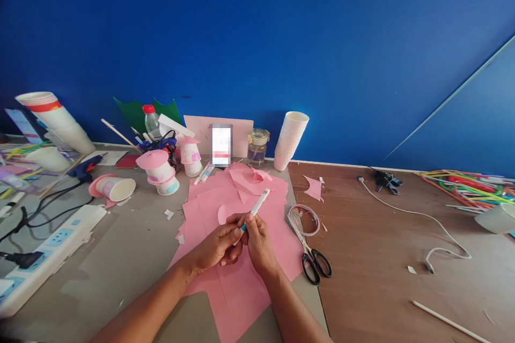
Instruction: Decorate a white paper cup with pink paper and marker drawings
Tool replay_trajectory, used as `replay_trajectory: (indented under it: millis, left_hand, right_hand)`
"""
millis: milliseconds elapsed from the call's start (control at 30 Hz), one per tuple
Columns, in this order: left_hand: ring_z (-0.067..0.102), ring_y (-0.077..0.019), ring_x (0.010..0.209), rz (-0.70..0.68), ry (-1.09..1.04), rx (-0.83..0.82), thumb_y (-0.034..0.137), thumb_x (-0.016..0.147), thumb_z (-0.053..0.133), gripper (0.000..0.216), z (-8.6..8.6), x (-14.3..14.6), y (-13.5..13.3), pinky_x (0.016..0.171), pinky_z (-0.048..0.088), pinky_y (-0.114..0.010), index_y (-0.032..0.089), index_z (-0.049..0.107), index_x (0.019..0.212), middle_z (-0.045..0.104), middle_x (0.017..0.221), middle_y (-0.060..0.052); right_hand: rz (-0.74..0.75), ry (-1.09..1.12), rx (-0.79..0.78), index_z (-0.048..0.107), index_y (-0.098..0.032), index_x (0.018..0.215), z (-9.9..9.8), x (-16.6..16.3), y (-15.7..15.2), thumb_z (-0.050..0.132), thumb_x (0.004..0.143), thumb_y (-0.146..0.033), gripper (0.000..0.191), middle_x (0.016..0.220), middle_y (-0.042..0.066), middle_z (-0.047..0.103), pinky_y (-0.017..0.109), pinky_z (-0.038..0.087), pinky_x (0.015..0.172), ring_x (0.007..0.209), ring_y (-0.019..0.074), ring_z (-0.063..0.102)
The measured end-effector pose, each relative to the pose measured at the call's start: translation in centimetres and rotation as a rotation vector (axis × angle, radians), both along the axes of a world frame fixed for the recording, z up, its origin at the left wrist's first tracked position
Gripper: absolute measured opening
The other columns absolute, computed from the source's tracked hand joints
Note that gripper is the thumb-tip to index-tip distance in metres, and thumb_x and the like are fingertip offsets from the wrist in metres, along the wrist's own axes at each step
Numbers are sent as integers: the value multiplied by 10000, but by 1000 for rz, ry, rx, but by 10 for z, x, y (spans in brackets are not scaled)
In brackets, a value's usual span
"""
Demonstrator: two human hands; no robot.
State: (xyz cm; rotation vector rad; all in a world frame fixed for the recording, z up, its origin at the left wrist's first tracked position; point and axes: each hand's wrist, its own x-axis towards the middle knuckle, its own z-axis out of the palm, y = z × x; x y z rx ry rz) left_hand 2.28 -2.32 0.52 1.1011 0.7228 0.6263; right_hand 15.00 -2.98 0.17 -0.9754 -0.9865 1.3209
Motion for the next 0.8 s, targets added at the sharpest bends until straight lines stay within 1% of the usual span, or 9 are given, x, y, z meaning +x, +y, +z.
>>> replay_trajectory:
  millis: [133, 200, 267, 367, 500, 600, 667, 733, 800]
  left_hand:
    - [280, -38, 322, -55, -126, -131, 653, 789, 583, 495, -6, -2, 3, 398, 273, -208, 164, 509, 777, 464, 466, 77]
    - [280, -32, 309, -92, -207, -195, 626, 802, 592, 476, -10, -2, 4, 413, 312, -209, 153, 535, 791, 468, 458, 79]
    - [280, -27, 294, -117, -285, -248, 589, 813, 607, 447, -12, -2, 4, 421, 340, -210, 145, 556, 804, 470, 454, 83]
    - [273, -22, 271, -129, -352, -307, 554, 802, 644, 423, -12, -1, 3, 410, 343, -206, 139, 567, 800, 463, 443, 91]
    - [250, -25, 265, -143, -359, -356, 564, 770, 671, 430, -11, 3, 1, 402, 332, -210, 150, 560, 797, 435, 422, 104]
    - [294, -38, 316, -52, -266, -248, 644, 764, 624, 492, -10, 8, -2, 434, 341, -229, 164, 520, 741, 437, 455, 83]
    - [380, -61, 401, 62, -129, -40, 662, 795, 571, 508, -9, 12, -5, 465, 332, -234, 163, 500, 730, 459, 519, 53]
    - [415, -81, 484, 149, -5, 153, 612, 830, 561, 456, -7, 14, -8, 488, 319, -235, 159, 512, 803, 454, 578, 45]
    - [402, -89, 527, 227, 105, 265, 521, 877, 537, 360, -7, 14, -10, 501, 305, -238, 161, 525, 862, 450, 620, 41]
  right_hand:
    - [-21, 7, -36, 581, -213, 653, -2, -2, 0, 573, 794, -665, 474, 484, -37, 531, 240, 356, 415, 386, 90, 338]
    - [-24, 3, -68, 592, -221, 667, -5, -3, -1, 553, 801, -679, 479, 427, -58, 453, 243, 370, 424, 382, 106, 376]
    - [-26, 13, -95, 599, -228, 676, -6, -4, -2, 537, 803, -694, 487, 415, -62, 431, 248, 385, 434, 390, 120, 421]
    - [-46, 58, -111, 601, -233, 663, -5, -5, -3, 541, 803, -690, 481, 440, -38, 480, 262, 423, 469, 449, 148, 505]
    - [-84, 66, -102, 591, -220, 627, -2, -6, -3, 563, 801, -666, 479, 589, 27, 633, 274, 451, 494, 548, 172, 586]
    - [-115, 8, -89, 580, -211, 624, -1, -4, -2, 592, 783, -657, 474, 695, 47, 689, 272, 440, 464, 531, 161, 585]
    - [-150, -58, -60, 586, -209, 637, -1, -3, -2, 585, 786, -659, 474, 748, 52, 705, 271, 445, 464, 536, 155, 585]
    - [-169, -121, -34, 607, -206, 654, -1, -4, -2, 551, 803, -662, 483, 749, 53, 705, 270, 449, 464, 529, 150, 574]
    - [-170, -160, -23, 625, -203, 667, 1, -6, -3, 517, 817, -668, 499, 734, 56, 703, 263, 434, 439, 506, 142, 556]
